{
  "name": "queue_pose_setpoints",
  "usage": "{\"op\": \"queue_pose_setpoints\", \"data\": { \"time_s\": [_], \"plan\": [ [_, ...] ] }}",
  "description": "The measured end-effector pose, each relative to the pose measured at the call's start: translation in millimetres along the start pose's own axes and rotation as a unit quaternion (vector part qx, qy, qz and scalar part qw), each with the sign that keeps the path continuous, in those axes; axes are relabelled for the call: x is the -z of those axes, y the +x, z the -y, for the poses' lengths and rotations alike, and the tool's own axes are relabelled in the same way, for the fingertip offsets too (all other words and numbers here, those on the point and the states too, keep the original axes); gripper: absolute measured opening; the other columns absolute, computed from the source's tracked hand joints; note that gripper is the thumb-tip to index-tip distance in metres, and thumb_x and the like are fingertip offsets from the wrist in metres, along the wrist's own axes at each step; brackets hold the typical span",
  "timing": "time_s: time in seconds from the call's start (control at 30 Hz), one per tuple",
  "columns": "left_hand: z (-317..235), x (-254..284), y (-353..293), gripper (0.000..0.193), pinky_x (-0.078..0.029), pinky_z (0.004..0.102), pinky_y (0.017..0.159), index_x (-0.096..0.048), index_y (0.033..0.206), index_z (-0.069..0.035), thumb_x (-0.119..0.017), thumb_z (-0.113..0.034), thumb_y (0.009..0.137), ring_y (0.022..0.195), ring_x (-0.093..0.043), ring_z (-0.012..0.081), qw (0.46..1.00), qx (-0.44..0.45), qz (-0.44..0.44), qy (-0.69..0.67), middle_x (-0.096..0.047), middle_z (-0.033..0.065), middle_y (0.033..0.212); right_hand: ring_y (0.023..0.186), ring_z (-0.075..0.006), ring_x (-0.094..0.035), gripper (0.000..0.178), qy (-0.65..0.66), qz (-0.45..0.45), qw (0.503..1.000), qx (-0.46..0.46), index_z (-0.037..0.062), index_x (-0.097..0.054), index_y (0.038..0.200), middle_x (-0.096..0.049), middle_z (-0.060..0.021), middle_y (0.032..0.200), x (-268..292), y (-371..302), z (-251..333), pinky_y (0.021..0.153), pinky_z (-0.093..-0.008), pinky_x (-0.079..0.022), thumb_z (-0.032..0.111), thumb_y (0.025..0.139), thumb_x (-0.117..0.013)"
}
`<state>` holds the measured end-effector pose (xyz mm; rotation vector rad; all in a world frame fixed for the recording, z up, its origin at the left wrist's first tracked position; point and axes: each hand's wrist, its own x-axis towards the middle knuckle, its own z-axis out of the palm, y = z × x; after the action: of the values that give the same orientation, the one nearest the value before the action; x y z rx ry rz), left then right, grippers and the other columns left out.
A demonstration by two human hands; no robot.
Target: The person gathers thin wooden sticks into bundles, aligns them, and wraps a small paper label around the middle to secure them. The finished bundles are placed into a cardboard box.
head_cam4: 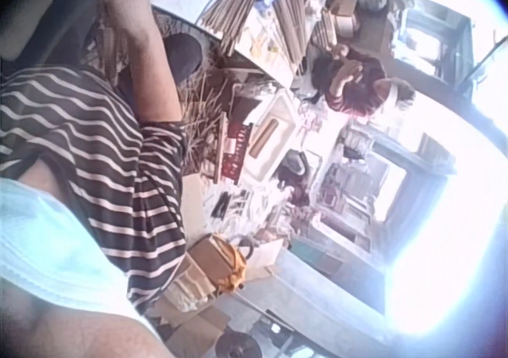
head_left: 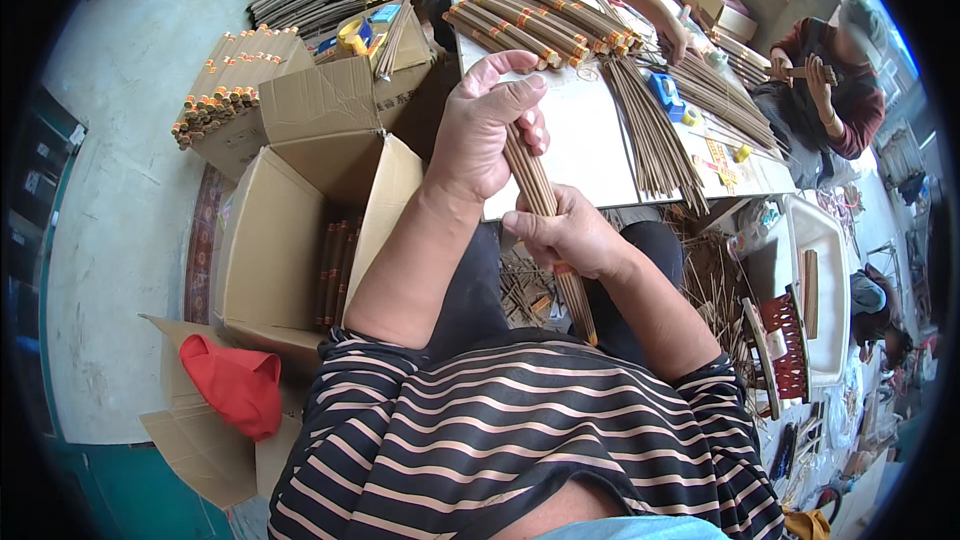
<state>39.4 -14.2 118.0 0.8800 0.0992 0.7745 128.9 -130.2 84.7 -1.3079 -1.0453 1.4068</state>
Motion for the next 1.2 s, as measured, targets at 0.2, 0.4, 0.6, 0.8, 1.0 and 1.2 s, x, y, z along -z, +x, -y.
{"op": "queue_pose_setpoints", "data": {
  "time_s": [0.2, 0.4, 0.6, 0.8, 1.0, 1.2],
  "plan": [
    [11, -2, 7, 0.029, -0.041, 0.0260, 0.043, -0.047, 0.106, -0.005, -0.063, -0.011, 0.082, 0.044, -0.045, 0.0103, 0.991, -0.057, -0.089, 0.087, -0.044, -0.0007, 0.055, 0.044, -0.0062, -0.044, 0.024, -0.146, -0.127, 0.977, 0.093, 0.0052, -0.048, 0.084, -0.048, 0.0013, 0.058, -1, 12, -15, 0.040, -0.0218, -0.036, 0.022, 0.083, -0.065],
    [-1, -13, -1, 0.030, -0.039, 0.0245, 0.042, -0.047, 0.108, -0.005, -0.063, -0.013, 0.083, 0.043, -0.042, 0.0087, 0.999, -0.045, -0.001, 0.020, -0.041, -0.0023, 0.055, 0.051, -0.0070, -0.048, 0.024, -0.074, 0.000, 0.996, 0.041, 0.0036, -0.050, 0.085, -0.052, 0.0008, 0.062, 6, -4, 5, 0.044, -0.0233, -0.040, 0.020, 0.081, -0.067],
    [1, -24, -2, 0.037, -0.040, 0.0235, 0.040, -0.045, 0.109, -0.001, -0.066, -0.007, 0.079, 0.043, -0.046, 0.0084, 0.999, -0.037, 0.023, 0.014, -0.047, 0.0008, 0.056, 0.056, -0.0080, -0.051, 0.021, -0.051, -0.021, 0.996, 0.072, 0.0038, -0.052, 0.088, -0.053, -0.0007, 0.066, 2, 0, 12, 0.050, -0.0233, -0.042, 0.017, 0.081, -0.066],
    [-1, -24, 3, 0.033, -0.046, 0.0286, 0.050, -0.048, 0.110, -0.006, -0.060, -0.027, 0.087, 0.050, -0.052, 0.0144, 0.986, -0.145, 0.037, 0.069, -0.051, 0.0030, 0.060, 0.059, -0.0077, -0.051, 0.013, -0.118, -0.105, 0.974, 0.165, 0.0022, -0.053, 0.089, -0.055, -0.0023, 0.068, 0, 3, 1, 0.055, -0.0238, -0.044, 0.007, 0.078, -0.060],
    [11, -23, -12, 0.072, -0.047, 0.0279, 0.079, -0.026, 0.127, 0.005, -0.069, -0.029, 0.081, 0.083, -0.057, 0.0143, 0.978, -0.169, -0.012, 0.126, -0.059, 0.0095, 0.083, 0.069, -0.0195, -0.061, 0.021, -0.156, -0.171, 0.954, 0.193, -0.0012, -0.054, 0.094, -0.061, -0.0126, 0.073, 3, 6, 6, 0.065, -0.0307, -0.049, 0.008, 0.077, -0.061],
    [6, -61, -3, 0.034, -0.046, 0.0209, 0.068, -0.051, 0.107, 0.001, -0.067, -0.011, 0.080, 0.072, -0.055, 0.0069, 0.921, -0.229, -0.065, 0.307, -0.058, 0.0027, 0.079, 0.082, -0.0402, -0.060, 0.033, -0.299, -0.261, 0.834, 0.384, 0.0012, -0.054, 0.104, -0.062, -0.0229, 0.085, 9, 24, 23, 0.071, -0.0412, -0.049, 0.013, 0.075, -0.064]
  ]
}}
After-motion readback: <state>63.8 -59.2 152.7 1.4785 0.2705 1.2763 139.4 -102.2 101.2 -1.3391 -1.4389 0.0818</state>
